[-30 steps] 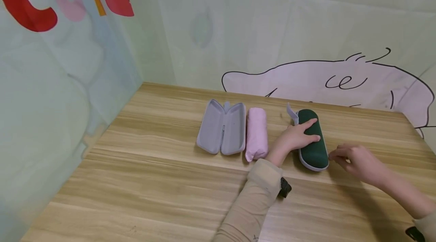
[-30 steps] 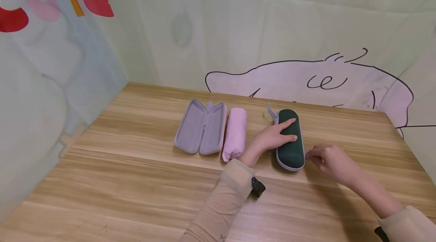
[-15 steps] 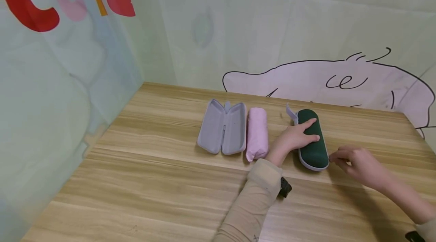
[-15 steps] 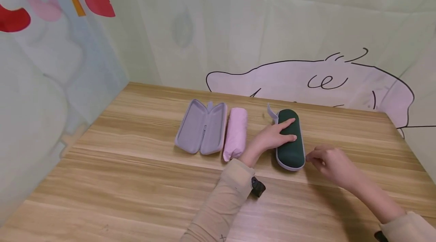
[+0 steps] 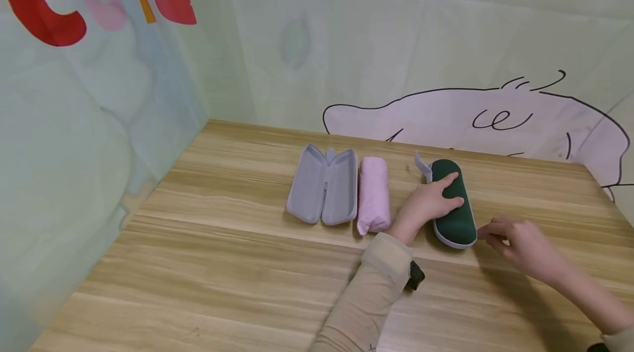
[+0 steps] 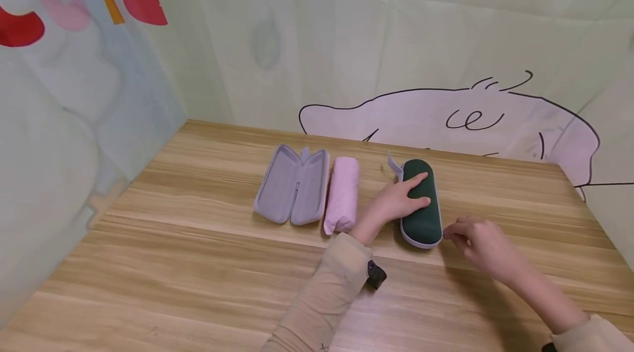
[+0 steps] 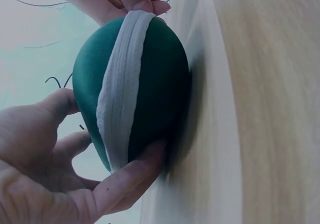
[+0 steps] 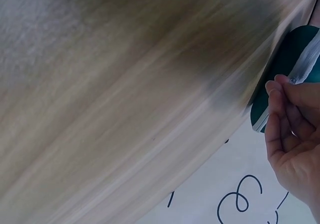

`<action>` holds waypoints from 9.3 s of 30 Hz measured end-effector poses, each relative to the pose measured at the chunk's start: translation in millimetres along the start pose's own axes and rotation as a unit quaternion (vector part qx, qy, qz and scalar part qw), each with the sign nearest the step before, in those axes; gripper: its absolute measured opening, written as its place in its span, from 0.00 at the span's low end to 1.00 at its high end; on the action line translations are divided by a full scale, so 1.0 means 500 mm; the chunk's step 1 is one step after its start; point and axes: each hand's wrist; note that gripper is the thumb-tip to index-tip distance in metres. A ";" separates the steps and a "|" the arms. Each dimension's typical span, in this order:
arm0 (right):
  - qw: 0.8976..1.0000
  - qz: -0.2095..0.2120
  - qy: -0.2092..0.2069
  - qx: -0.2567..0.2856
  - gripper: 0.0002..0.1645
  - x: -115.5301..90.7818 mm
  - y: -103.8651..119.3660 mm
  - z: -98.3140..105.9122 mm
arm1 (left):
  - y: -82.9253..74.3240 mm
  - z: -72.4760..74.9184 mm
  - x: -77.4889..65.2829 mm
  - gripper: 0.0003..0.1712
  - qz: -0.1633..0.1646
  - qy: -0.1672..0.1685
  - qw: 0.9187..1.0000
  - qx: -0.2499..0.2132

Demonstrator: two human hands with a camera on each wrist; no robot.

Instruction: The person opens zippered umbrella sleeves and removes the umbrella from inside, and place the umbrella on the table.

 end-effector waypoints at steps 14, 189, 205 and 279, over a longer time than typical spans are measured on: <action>0.999 -0.041 0.010 -0.010 0.13 -0.012 0.012 0.002 | -0.011 -0.018 -0.001 0.33 -0.001 -0.036 0.999 0.021; 0.984 -0.174 0.019 -0.022 0.09 -0.053 0.069 0.021 | -0.124 0.084 0.064 0.42 -0.068 0.258 0.844 0.465; 0.985 -0.168 0.008 -0.030 0.07 -0.047 0.090 0.019 | -0.118 0.082 0.066 0.42 -0.067 0.254 0.846 0.465; 0.976 -0.216 0.041 -0.004 0.07 -0.024 0.135 0.023 | -0.096 0.083 0.038 0.40 -0.089 0.212 0.869 0.438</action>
Point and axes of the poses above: each hand's wrist, its own x-axis towards the middle knuckle, its own z-axis out of the back of the hand, y = z × x, and after that the axes turned 6 degrees about y, right-handed
